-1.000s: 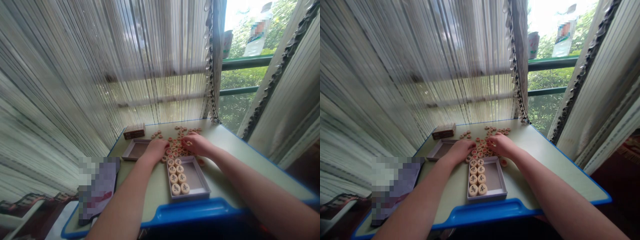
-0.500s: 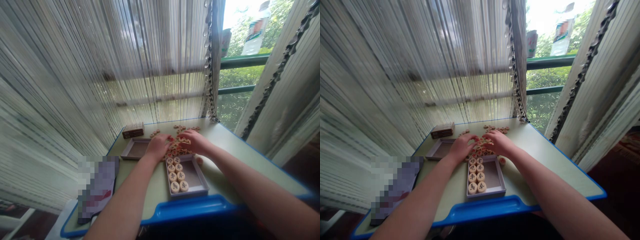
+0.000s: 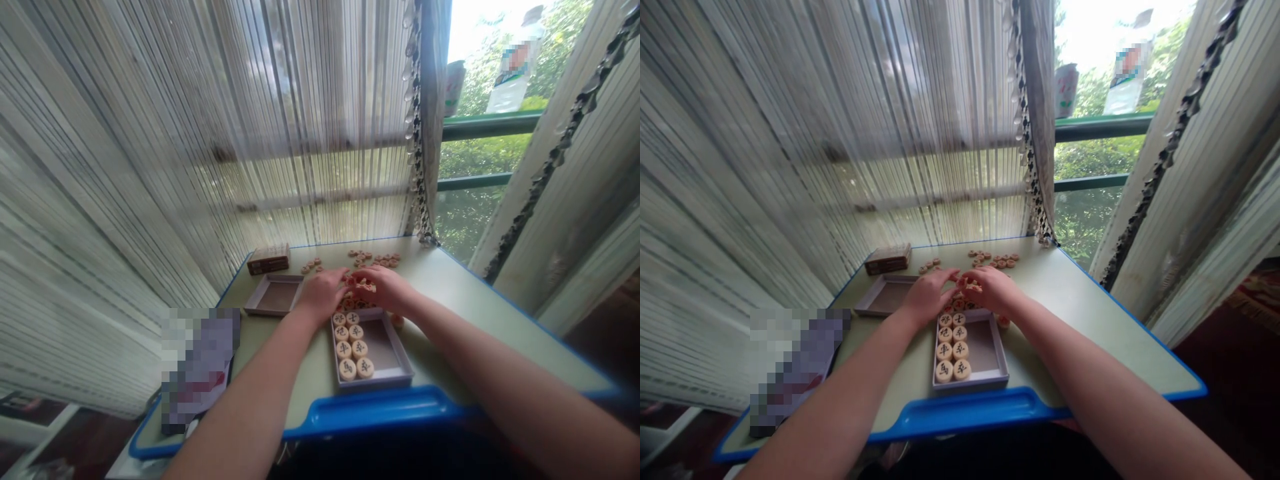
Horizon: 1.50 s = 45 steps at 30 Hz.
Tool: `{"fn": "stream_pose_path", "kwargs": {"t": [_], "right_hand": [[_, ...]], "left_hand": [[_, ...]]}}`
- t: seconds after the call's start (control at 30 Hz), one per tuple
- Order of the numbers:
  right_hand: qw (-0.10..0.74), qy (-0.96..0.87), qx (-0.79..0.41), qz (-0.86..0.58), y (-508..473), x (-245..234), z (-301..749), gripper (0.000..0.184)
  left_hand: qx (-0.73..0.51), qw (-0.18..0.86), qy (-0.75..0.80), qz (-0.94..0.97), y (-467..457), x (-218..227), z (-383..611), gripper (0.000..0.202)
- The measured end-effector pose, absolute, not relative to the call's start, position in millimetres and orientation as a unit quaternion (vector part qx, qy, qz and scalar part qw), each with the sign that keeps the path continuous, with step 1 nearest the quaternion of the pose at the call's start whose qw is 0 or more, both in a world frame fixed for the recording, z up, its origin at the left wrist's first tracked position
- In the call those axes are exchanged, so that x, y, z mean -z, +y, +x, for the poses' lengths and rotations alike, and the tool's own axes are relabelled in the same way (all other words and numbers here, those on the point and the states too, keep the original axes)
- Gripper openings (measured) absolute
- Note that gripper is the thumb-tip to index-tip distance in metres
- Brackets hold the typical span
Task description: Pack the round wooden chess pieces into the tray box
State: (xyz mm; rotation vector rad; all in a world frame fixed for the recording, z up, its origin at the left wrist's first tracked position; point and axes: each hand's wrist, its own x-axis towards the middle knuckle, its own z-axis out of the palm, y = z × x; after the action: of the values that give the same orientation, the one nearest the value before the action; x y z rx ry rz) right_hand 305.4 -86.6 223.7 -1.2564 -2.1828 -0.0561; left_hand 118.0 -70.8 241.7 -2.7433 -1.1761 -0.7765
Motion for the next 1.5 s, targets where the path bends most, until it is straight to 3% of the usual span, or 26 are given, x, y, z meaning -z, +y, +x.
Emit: {"fn": "stream_pose_path", "kwargs": {"t": [0.3,0.43,0.53,0.63,0.77,0.97,1.5], "right_hand": [[0.277,-0.828,-0.007,-0.488,-91.3,-236.7,307.0,0.016],[0.212,-0.819,-0.055,-0.531,-108.4,-253.7,312.0,0.018],[0.177,-0.826,-0.100,-0.526,-136.2,-263.0,315.8,0.020],[0.216,-0.825,-0.126,-0.506,-164.8,-259.3,316.8,0.023],[0.244,-0.814,-0.129,-0.512,-179.9,-242.5,316.2,0.020],[0.228,-0.814,-0.144,-0.515,-173.8,-233.2,317.7,0.019],[0.287,-0.819,-0.116,-0.484,-166.6,-226.9,315.9,0.011]], "left_hand": [[0.272,0.007,-0.357,-0.894,-74.3,-240.9,119.6,0.044],[0.287,0.021,-0.374,-0.882,-74.6,-248.8,112.6,0.024],[0.239,0.023,-0.416,-0.877,-73.0,-253.8,105.6,0.038],[0.206,0.006,-0.434,-0.877,-70.9,-254.8,100.9,0.056],[0.197,-0.002,-0.434,-0.879,-70.8,-253.1,99.6,0.062],[0.209,0.001,-0.439,-0.874,-74.6,-252.2,100.7,0.062],[0.246,0.065,-0.460,-0.851,-76.2,-248.1,106.5,0.061]]}}
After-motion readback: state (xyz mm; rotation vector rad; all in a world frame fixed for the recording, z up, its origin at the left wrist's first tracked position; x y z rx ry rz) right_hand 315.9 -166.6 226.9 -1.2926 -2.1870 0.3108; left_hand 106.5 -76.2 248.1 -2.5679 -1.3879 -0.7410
